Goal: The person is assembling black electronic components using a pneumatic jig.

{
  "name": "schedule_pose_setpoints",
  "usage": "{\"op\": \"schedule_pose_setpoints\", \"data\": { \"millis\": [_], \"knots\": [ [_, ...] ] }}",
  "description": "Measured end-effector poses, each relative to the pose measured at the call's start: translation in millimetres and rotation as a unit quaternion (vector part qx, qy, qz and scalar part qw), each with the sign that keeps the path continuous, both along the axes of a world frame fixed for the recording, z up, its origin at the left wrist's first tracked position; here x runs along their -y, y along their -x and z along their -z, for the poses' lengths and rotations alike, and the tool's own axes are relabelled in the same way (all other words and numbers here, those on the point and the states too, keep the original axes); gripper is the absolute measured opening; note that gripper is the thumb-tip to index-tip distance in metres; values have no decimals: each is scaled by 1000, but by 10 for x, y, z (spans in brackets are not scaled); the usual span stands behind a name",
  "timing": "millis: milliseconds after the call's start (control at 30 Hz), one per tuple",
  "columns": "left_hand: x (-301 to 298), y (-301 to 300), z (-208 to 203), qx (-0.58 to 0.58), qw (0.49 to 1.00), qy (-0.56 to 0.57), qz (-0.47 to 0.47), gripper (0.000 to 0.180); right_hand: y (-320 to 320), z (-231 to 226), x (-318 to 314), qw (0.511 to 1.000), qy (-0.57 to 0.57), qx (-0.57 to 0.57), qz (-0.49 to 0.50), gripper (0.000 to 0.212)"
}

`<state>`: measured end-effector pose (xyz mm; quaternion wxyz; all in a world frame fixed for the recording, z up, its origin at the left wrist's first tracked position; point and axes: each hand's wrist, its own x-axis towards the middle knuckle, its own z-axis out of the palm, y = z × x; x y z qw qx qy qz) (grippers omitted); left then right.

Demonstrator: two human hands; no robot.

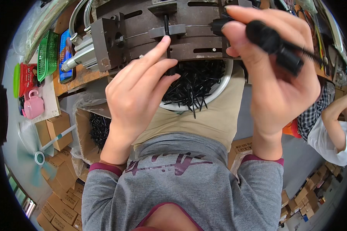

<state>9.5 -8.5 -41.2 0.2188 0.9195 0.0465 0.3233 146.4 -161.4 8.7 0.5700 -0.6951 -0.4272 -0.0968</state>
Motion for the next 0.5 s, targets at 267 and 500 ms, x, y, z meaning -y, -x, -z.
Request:
{"op": "schedule_pose_setpoints", "data": {
  "millis": [267, 500],
  "knots": [
    [-21, -110, -66, -37, 994, -92, -36, 16, -13, 70, 5, 944, 99, 309, 55, 35],
    [11, -78, -196, 86, 975, 182, 95, 31, 170, 205, -50, 937, 134, 323, 9, 41]
  ]
}}
